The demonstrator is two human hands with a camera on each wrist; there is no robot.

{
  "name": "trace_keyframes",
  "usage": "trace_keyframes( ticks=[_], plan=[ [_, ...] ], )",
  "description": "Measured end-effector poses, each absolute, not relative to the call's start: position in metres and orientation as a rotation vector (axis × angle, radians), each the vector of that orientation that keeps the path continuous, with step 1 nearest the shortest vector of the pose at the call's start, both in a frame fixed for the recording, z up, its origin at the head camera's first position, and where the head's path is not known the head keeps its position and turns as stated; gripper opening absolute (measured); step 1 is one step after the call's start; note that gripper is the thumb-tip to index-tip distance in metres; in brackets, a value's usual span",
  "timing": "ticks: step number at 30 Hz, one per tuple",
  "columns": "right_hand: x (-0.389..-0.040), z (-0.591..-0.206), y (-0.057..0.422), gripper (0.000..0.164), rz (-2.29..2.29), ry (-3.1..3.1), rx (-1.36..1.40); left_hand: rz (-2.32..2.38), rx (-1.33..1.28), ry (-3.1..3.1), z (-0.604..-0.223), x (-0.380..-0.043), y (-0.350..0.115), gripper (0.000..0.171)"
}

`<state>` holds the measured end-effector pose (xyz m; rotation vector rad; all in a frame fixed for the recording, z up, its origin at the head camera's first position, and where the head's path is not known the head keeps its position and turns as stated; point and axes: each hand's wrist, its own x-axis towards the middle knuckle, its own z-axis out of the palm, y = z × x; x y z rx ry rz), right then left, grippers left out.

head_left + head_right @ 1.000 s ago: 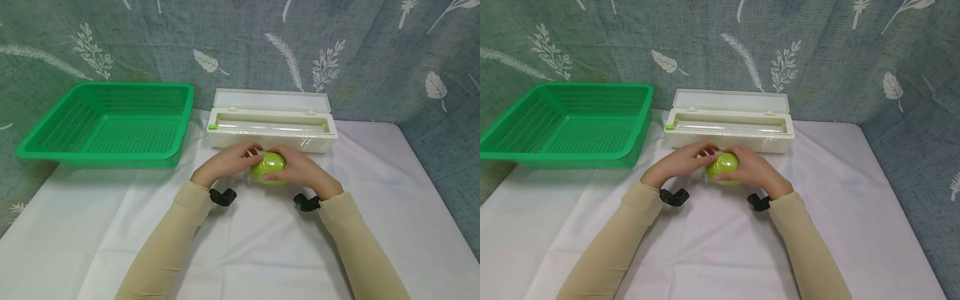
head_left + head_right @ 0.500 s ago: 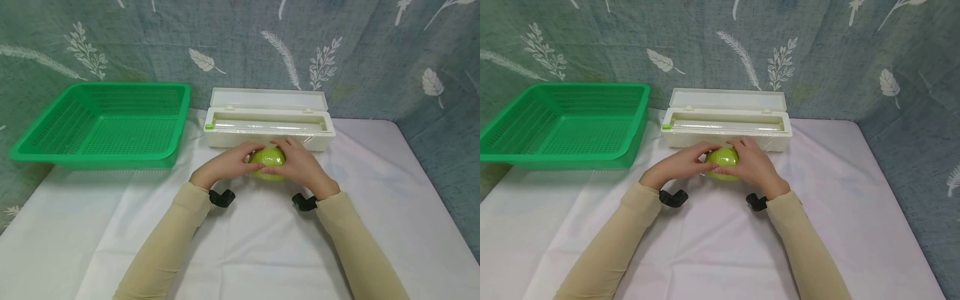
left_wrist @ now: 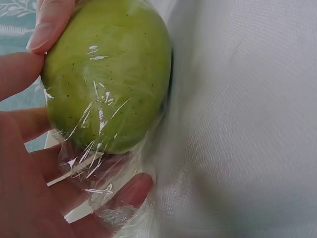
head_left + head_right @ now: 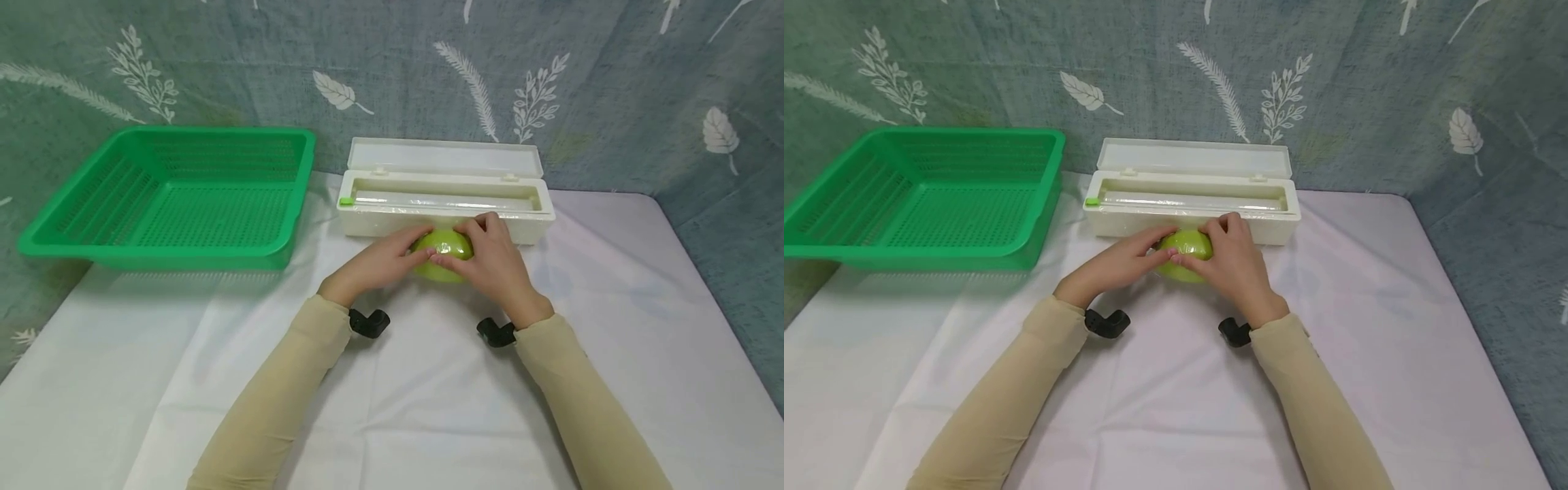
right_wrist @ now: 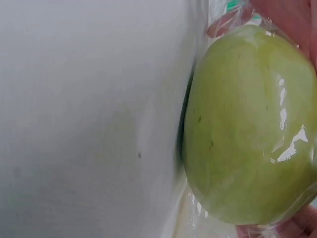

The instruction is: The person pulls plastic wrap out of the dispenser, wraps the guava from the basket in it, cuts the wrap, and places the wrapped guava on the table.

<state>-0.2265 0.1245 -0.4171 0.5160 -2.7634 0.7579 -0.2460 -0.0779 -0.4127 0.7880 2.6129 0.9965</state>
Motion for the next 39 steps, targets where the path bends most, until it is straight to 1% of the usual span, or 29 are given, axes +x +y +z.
trace_keyframes(
  ticks=[3,8,11,17,23,25,29,34,36,39],
  plan=[
    [-0.226,-0.419,0.124,0.068,0.758,-2.768,0.557,0.993,0.787,2.614,-0.414,-0.245,-0.079,0.053],
    [-0.226,-0.415,0.13,0.079,0.748,-2.839,0.635,1.026,0.781,2.602,-0.416,-0.244,-0.08,0.052],
    [-0.228,-0.412,0.133,0.082,0.729,-2.857,0.687,1.05,0.775,2.598,-0.415,-0.244,-0.079,0.052],
    [-0.229,-0.412,0.135,0.074,0.653,-2.827,0.728,1.063,0.765,2.625,-0.415,-0.245,-0.078,0.053],
    [-0.232,-0.416,0.139,0.074,0.615,-2.758,0.735,0.968,0.809,2.78,-0.415,-0.244,-0.073,0.05],
    [-0.233,-0.417,0.139,0.074,0.627,-2.752,0.741,0.912,0.787,2.836,-0.414,-0.242,-0.072,0.05],
    [-0.232,-0.417,0.14,0.074,0.646,-2.748,0.73,0.728,0.78,2.967,-0.411,-0.238,-0.071,0.059],
    [-0.232,-0.415,0.14,0.073,0.663,-2.744,0.709,0.528,0.872,3.071,-0.412,-0.237,-0.067,0.075],
    [-0.232,-0.416,0.14,0.073,0.663,-2.747,0.717,0.489,0.922,3.094,-0.413,-0.236,-0.066,0.077],
    [-0.232,-0.416,0.138,0.073,0.66,-2.746,0.725,0.453,1.021,3.125,-0.416,-0.234,-0.063,0.077]
  ],
)
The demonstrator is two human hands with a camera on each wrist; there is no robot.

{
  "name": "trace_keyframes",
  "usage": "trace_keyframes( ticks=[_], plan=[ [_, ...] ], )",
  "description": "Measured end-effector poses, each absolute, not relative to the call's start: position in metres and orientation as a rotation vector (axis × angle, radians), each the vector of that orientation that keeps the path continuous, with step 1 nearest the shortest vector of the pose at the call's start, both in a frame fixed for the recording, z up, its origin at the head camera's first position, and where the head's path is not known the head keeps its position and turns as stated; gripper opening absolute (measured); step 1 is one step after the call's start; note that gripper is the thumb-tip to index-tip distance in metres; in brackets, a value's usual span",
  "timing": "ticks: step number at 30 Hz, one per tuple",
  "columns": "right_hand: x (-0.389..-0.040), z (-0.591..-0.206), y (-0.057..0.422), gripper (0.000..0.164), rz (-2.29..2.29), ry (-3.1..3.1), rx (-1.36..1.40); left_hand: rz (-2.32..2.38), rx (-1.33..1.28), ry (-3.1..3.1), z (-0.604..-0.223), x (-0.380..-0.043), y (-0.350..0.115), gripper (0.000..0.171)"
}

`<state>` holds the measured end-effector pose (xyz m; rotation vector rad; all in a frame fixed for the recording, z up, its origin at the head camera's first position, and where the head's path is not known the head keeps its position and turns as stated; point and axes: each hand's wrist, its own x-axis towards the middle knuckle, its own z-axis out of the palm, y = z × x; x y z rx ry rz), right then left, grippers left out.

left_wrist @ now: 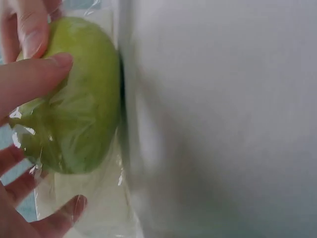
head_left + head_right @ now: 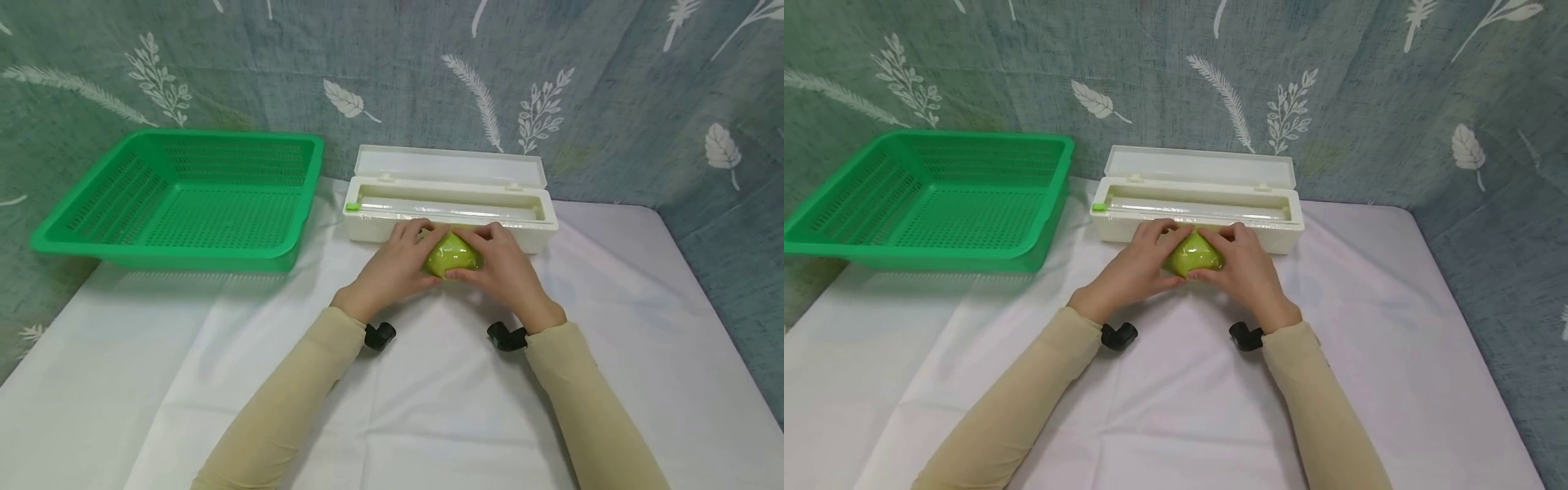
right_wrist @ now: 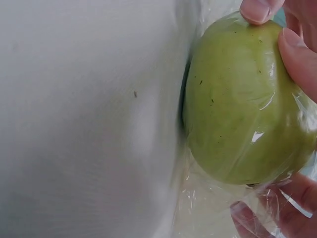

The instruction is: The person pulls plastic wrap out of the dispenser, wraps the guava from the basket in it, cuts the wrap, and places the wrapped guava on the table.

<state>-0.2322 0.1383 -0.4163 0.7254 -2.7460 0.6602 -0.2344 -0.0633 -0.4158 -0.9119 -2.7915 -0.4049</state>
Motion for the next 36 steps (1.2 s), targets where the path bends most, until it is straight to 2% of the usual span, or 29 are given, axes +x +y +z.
trace_keyframes(
  ticks=[10,28,36],
  plan=[
    [-0.232,-0.42,0.138,0.074,0.669,-2.736,0.721,-0.363,-0.921,-2.761,-0.424,-0.23,-0.059,0.082],
    [-0.225,-0.417,0.124,0.075,0.556,-2.76,0.673,-0.452,-0.933,-2.742,-0.421,-0.235,-0.067,0.072],
    [-0.223,-0.42,0.122,0.073,0.489,-2.696,0.752,-0.524,-0.968,-2.735,-0.418,-0.234,-0.068,0.071]
  ],
)
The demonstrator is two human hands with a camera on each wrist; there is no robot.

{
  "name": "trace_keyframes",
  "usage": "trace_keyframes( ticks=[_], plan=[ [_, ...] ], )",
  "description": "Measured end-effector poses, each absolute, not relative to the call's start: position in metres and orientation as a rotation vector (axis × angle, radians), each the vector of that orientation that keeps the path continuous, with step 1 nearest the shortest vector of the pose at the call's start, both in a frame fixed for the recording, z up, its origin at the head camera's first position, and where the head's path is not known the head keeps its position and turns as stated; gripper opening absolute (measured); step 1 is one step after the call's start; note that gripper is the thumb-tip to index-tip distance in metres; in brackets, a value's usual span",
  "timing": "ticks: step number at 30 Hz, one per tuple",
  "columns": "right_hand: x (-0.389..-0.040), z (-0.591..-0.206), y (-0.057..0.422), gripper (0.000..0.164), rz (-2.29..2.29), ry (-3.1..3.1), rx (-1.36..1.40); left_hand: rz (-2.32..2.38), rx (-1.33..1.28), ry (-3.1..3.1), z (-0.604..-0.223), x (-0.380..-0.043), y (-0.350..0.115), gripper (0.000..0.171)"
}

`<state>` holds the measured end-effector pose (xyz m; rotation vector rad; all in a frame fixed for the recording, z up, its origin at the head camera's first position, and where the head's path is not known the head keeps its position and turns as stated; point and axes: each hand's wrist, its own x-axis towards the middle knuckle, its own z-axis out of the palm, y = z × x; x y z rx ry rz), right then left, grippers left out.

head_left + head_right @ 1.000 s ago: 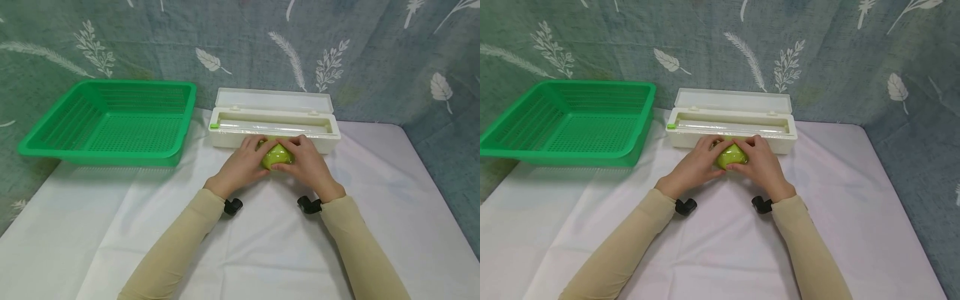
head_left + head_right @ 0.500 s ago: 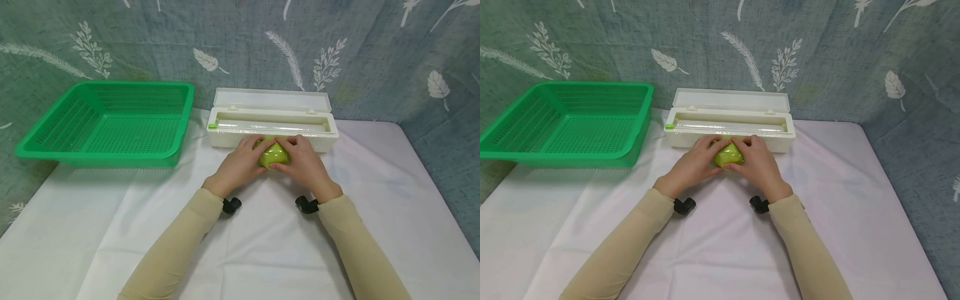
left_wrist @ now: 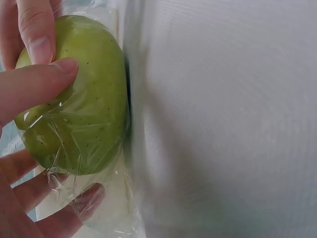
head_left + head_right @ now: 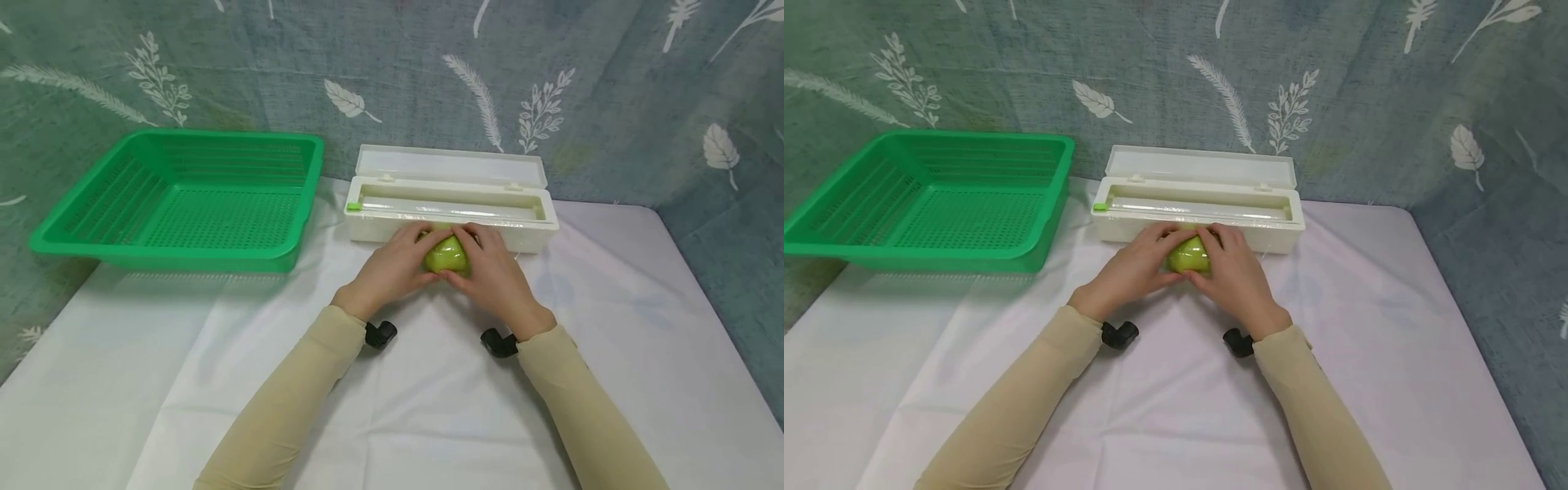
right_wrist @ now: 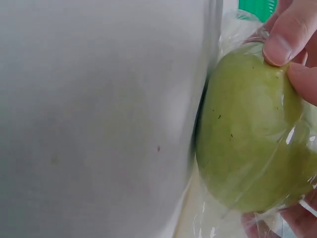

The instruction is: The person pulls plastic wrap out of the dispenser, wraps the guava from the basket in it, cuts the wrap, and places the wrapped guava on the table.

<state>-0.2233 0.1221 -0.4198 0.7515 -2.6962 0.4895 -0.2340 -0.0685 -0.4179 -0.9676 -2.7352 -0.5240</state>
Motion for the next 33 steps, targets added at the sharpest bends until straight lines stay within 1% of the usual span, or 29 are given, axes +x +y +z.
trace_keyframes(
  ticks=[9,33],
  plan=[
    [-0.2219,-0.4216,0.1243,0.08,0.482,-2.699,0.725,-0.482,-0.95,-2.754,-0.415,-0.2339,-0.0658,0.073],
    [-0.2227,-0.4242,0.1219,0.077,0.551,-2.724,0.715,-0.469,-1.018,-2.783,-0.4114,-0.2333,-0.0733,0.067]
  ],
)
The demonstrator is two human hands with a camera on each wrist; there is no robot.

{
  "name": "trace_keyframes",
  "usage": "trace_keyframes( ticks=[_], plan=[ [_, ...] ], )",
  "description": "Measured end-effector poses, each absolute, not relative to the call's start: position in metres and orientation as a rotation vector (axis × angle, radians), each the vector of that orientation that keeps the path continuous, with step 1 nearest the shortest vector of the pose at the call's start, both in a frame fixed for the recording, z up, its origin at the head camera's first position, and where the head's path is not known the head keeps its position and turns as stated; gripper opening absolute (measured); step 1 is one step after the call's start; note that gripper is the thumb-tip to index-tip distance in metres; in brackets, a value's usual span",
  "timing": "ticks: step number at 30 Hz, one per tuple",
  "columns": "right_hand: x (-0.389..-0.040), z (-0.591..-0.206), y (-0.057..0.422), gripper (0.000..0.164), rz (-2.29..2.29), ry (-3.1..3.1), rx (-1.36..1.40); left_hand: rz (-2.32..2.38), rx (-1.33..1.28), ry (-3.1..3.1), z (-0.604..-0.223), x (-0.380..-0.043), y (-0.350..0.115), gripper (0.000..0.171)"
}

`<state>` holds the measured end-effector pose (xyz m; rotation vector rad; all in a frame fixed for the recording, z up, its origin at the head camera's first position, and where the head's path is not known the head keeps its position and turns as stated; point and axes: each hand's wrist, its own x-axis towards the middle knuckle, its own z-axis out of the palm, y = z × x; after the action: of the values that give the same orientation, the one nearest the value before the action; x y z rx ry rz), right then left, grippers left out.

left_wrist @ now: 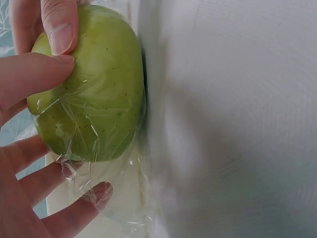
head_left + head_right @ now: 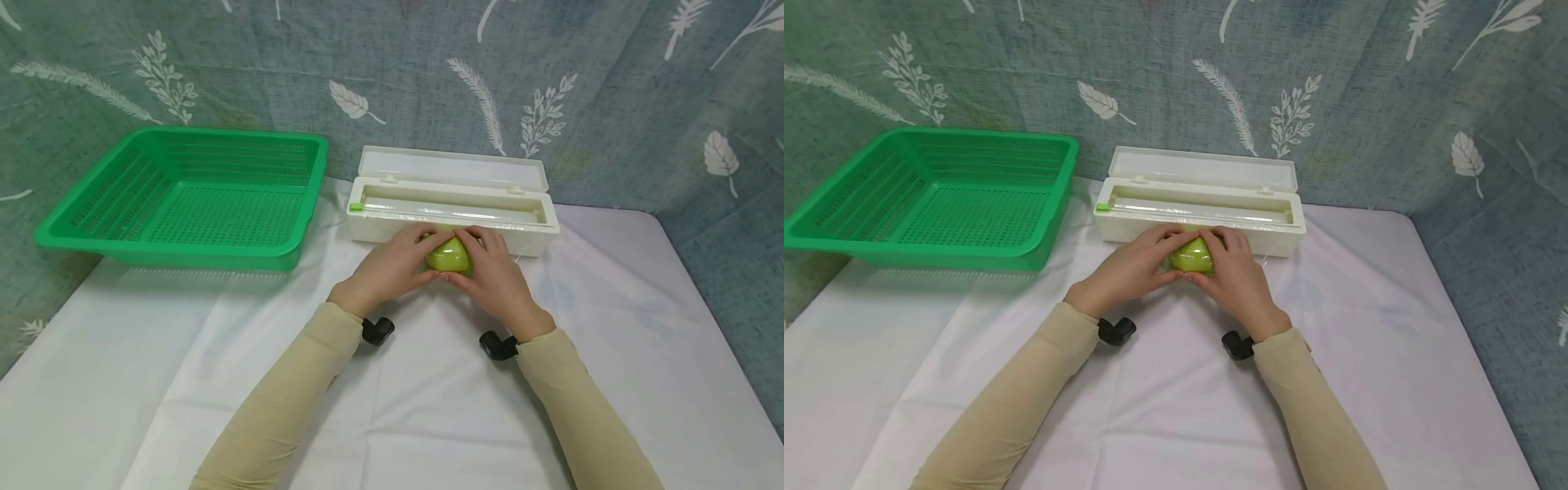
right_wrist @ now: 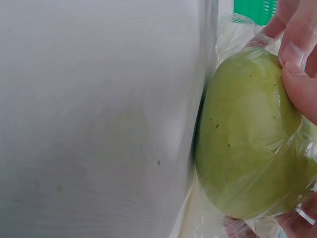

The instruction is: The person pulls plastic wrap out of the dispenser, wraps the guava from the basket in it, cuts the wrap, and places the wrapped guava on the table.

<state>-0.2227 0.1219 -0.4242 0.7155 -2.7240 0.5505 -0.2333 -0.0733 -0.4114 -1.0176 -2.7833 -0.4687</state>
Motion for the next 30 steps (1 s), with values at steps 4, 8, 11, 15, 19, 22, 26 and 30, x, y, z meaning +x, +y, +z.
trace_keyframes(
  ticks=[4,8,11,15,19,22,26,30],
  plan=[
    [-0.223,-0.425,0.122,0.077,0.554,-2.719,0.72,-0.513,-1.021,-2.786,-0.412,-0.233,-0.073,0.067],
    [-0.223,-0.425,0.123,0.076,0.566,-2.705,0.713,-0.562,-1.026,-2.786,-0.412,-0.234,-0.072,0.067],
    [-0.223,-0.425,0.123,0.076,0.575,-2.702,0.713,-0.599,-1.02,-2.799,-0.413,-0.235,-0.072,0.067],
    [-0.223,-0.426,0.123,0.077,0.578,-2.711,0.706,-0.674,-1.014,-2.81,-0.416,-0.237,-0.073,0.065],
    [-0.223,-0.426,0.123,0.077,0.582,-2.714,0.705,-0.812,-1.028,-2.805,-0.421,-0.24,-0.075,0.063],
    [-0.223,-0.427,0.122,0.077,0.583,-2.711,0.712,-0.871,-1.037,-2.803,-0.424,-0.242,-0.077,0.063],
    [-0.224,-0.426,0.122,0.078,0.562,-2.707,0.713,-0.916,-1.053,-2.779,-0.426,-0.244,-0.078,0.062],
    [-0.223,-0.426,0.122,0.078,0.569,-2.715,0.722,-1.027,-1.078,-2.755,-0.432,-0.247,-0.08,0.062]
  ],
)
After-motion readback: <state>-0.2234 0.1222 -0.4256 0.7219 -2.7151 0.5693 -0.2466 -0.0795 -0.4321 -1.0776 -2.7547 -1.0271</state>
